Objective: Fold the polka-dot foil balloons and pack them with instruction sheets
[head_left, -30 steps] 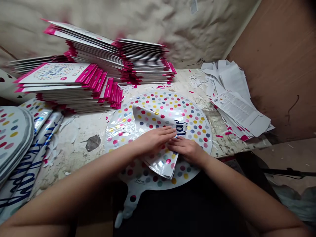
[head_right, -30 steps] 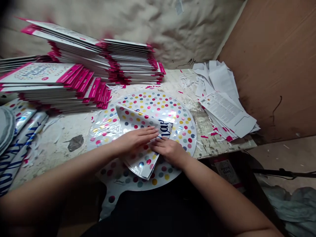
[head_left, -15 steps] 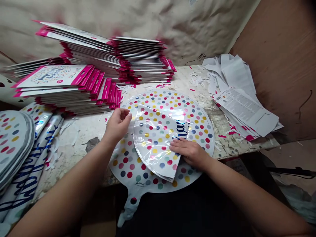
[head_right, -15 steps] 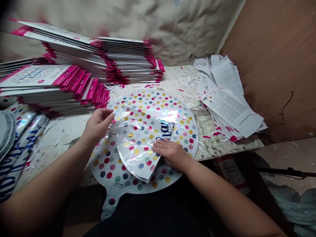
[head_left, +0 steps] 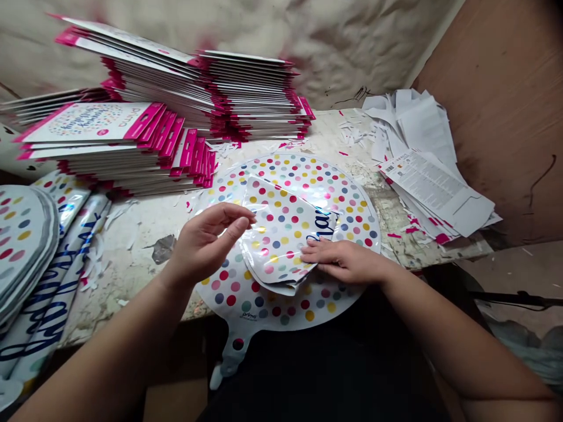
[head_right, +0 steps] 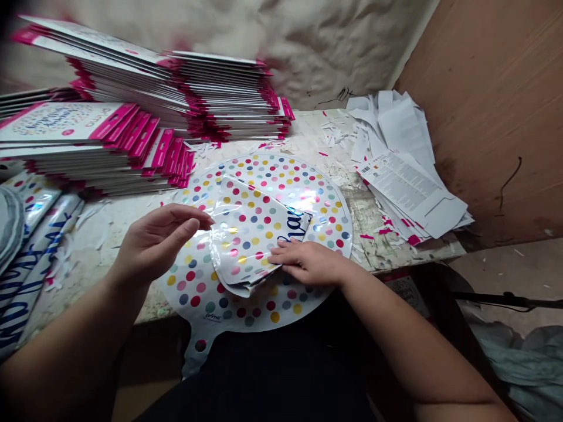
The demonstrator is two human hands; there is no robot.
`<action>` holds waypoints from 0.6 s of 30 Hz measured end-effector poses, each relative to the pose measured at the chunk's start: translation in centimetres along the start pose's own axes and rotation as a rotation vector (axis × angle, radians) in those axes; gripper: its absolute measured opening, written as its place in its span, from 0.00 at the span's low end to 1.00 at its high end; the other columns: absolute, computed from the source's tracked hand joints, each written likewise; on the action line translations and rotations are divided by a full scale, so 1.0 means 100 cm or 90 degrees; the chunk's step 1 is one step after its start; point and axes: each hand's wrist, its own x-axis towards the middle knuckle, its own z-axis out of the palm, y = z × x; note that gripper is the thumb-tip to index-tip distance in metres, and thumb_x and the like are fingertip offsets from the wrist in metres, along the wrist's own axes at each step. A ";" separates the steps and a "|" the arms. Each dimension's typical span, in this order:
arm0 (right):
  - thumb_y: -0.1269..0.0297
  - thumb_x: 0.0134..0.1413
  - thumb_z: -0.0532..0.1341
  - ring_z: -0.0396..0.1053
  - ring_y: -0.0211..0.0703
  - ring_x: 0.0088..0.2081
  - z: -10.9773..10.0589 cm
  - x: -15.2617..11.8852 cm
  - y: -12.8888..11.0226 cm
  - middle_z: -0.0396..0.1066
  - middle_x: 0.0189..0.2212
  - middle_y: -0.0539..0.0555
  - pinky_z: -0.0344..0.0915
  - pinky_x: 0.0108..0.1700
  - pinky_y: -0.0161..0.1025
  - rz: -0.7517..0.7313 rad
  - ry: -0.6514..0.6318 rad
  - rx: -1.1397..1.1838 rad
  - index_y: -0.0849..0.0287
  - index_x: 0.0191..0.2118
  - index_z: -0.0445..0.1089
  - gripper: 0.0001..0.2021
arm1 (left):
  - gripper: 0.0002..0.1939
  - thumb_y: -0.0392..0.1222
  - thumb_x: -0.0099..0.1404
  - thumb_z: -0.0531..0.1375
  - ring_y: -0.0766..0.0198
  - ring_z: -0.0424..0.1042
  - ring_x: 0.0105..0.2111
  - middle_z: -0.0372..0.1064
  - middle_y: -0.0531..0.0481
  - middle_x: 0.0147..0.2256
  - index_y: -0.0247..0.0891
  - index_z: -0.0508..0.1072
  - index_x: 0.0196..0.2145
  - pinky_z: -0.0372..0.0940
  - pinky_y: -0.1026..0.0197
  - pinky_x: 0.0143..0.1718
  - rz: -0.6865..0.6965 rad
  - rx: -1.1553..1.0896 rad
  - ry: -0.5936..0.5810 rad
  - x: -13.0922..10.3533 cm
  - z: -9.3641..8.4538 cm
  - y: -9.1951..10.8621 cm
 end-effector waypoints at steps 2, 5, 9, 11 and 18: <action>0.69 0.58 0.51 0.52 0.42 0.60 -0.001 0.000 0.001 0.61 0.56 0.51 0.49 0.62 0.45 0.002 -0.004 0.022 0.55 0.56 0.63 0.20 | 0.06 0.42 0.61 0.58 0.62 0.70 0.35 0.71 0.49 0.34 0.41 0.73 0.35 0.67 0.59 0.39 0.026 0.004 -0.048 -0.001 0.002 0.010; 0.68 0.59 0.50 0.55 0.42 0.60 0.000 0.000 0.002 0.63 0.55 0.51 0.51 0.62 0.44 0.016 0.023 0.026 0.55 0.55 0.63 0.19 | 0.06 0.40 0.62 0.57 0.61 0.70 0.36 0.71 0.49 0.33 0.41 0.73 0.35 0.67 0.60 0.39 0.054 -0.006 -0.088 -0.003 0.004 0.017; 0.71 0.55 0.52 0.62 0.43 0.55 0.014 0.002 -0.001 0.66 0.52 0.56 0.59 0.57 0.42 0.030 0.127 -0.045 0.60 0.51 0.66 0.18 | 0.06 0.37 0.62 0.56 0.61 0.71 0.36 0.72 0.48 0.33 0.40 0.73 0.36 0.67 0.61 0.38 0.094 -0.008 -0.157 -0.005 0.002 0.030; 0.74 0.50 0.53 0.60 0.46 0.56 0.026 0.004 -0.003 0.65 0.54 0.56 0.59 0.57 0.45 0.012 0.184 -0.096 0.59 0.51 0.67 0.21 | 0.08 0.36 0.62 0.55 0.61 0.72 0.36 0.73 0.48 0.34 0.40 0.73 0.38 0.67 0.62 0.38 0.117 -0.006 -0.288 -0.006 0.001 0.042; 0.68 0.59 0.48 0.69 0.43 0.48 0.035 0.015 0.013 0.72 0.46 0.52 0.67 0.51 0.43 0.128 0.504 0.152 0.53 0.54 0.64 0.19 | 0.20 0.29 0.62 0.52 0.63 0.73 0.39 0.74 0.52 0.41 0.48 0.71 0.47 0.67 0.65 0.40 0.235 0.137 -0.748 0.005 0.042 0.034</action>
